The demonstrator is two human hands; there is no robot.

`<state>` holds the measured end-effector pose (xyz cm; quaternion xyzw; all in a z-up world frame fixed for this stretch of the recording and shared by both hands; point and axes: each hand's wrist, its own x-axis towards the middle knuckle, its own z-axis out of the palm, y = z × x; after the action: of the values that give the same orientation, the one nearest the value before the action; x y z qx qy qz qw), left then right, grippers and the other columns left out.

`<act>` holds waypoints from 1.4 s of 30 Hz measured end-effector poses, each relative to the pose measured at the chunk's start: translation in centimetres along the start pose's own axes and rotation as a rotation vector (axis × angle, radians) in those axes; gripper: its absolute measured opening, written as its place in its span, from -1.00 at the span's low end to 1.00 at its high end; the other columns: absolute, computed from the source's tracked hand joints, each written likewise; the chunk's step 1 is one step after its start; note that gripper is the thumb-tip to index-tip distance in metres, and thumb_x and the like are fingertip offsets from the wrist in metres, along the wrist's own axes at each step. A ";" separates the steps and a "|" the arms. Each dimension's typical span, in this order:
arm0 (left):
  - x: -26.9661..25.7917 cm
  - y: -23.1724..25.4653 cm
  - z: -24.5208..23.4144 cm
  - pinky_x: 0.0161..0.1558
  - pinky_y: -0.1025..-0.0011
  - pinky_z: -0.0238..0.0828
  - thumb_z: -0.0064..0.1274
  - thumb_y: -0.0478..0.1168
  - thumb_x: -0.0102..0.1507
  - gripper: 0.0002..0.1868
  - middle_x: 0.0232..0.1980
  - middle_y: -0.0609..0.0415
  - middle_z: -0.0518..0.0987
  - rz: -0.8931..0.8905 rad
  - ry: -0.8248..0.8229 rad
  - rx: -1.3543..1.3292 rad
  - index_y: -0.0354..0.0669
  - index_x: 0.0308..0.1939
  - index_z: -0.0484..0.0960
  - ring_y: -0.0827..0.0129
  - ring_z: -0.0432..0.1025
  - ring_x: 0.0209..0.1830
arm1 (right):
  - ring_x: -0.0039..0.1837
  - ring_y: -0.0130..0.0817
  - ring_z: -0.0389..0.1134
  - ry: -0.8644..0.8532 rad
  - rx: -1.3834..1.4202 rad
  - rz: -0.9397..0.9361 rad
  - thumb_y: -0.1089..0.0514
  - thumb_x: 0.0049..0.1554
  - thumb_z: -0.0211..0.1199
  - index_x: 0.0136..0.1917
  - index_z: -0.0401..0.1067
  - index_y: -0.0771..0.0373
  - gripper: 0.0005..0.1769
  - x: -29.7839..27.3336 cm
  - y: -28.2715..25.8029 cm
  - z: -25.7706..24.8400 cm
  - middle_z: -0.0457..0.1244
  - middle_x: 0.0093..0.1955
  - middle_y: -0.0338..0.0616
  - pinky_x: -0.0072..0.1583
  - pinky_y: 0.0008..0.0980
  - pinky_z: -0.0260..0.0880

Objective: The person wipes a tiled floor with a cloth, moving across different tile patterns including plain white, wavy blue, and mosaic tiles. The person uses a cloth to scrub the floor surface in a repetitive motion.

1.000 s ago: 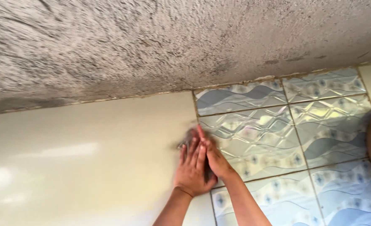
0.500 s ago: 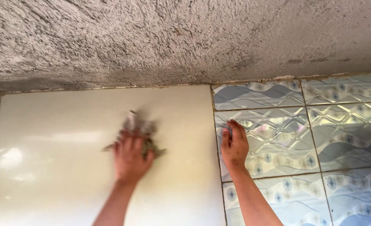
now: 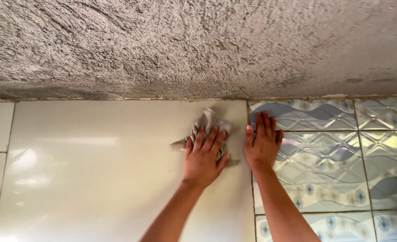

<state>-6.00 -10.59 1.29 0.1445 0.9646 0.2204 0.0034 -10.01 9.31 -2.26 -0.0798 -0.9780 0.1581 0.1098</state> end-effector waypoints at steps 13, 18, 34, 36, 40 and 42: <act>-2.5 -17.8 -7.6 0.43 -0.27 -0.20 -0.12 0.38 0.24 -0.01 0.65 0.01 -0.08 -0.909 0.211 0.195 0.03 0.63 -0.02 -0.15 -0.25 0.61 | 0.68 0.06 -0.11 -0.031 -0.020 -0.028 -0.27 0.35 -0.21 0.56 0.23 0.14 -0.31 -0.2 -0.6 -1.3 0.00 0.66 -0.06 0.58 0.17 -0.28; 3.6 -11.6 -4.0 0.44 -0.28 -0.20 -0.06 0.35 0.17 -0.05 0.68 0.00 -0.10 -0.795 0.153 0.274 0.13 0.56 0.08 -0.22 -0.29 0.63 | 0.67 0.05 -0.07 -0.022 -0.004 -0.031 -0.30 0.34 -0.17 0.55 0.25 0.11 -0.31 -0.2 -0.1 -0.9 0.03 0.65 -0.09 0.58 0.19 -0.25; -3.9 -8.1 -4.1 0.51 0.00 0.12 -0.04 0.28 0.21 -0.26 0.54 0.23 0.30 -0.210 -0.183 0.136 0.30 0.47 0.31 0.14 -0.01 0.68 | 0.67 0.02 -0.03 -0.143 0.057 -0.210 -0.22 0.28 0.00 0.56 0.22 0.09 -0.33 -4.2 5.7 -4.3 0.01 0.68 -0.11 0.58 0.05 -0.06; -4.5 -10.7 -4.9 0.40 -0.20 0.03 -0.04 0.37 0.20 -0.06 0.55 -0.17 0.17 -0.299 0.108 0.261 0.04 0.56 0.18 -0.14 -0.04 0.57 | 0.68 0.00 -0.17 -0.218 -0.030 -0.129 -0.28 0.25 -0.02 0.60 0.07 0.06 -0.23 -5.8 5.0 -4.6 -0.11 0.70 -0.12 0.57 0.11 -0.20; -2.1 -10.1 -2.8 0.43 -0.32 -0.15 -0.11 0.26 0.26 -0.15 0.63 0.04 0.13 -0.624 0.199 0.266 0.09 0.57 0.13 -0.13 -0.16 0.62 | 0.69 0.02 -0.54 -0.465 -0.148 0.044 -0.41 0.20 -0.07 0.67 -0.35 0.03 -0.01 -7.3 2.9 -4.9 -0.47 0.73 -0.11 0.51 0.30 -0.56; -0.3 -7.9 -1.4 0.37 -0.42 -0.24 -0.13 0.24 0.24 -0.11 0.66 0.03 0.03 -0.743 0.230 0.230 0.10 0.60 0.04 -0.19 -0.24 0.62 | 0.69 0.07 -0.69 -0.582 -0.139 0.135 -0.43 0.21 -0.09 0.68 -0.47 0.01 0.03 -7.4 1.8 -4.9 -0.60 0.74 -0.13 0.48 0.40 -0.66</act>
<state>-8.06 -18.08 -0.84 -0.2402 0.9636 0.1095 -0.0413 -1.43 11.06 0.30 -0.1033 -0.9694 0.1139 -0.1916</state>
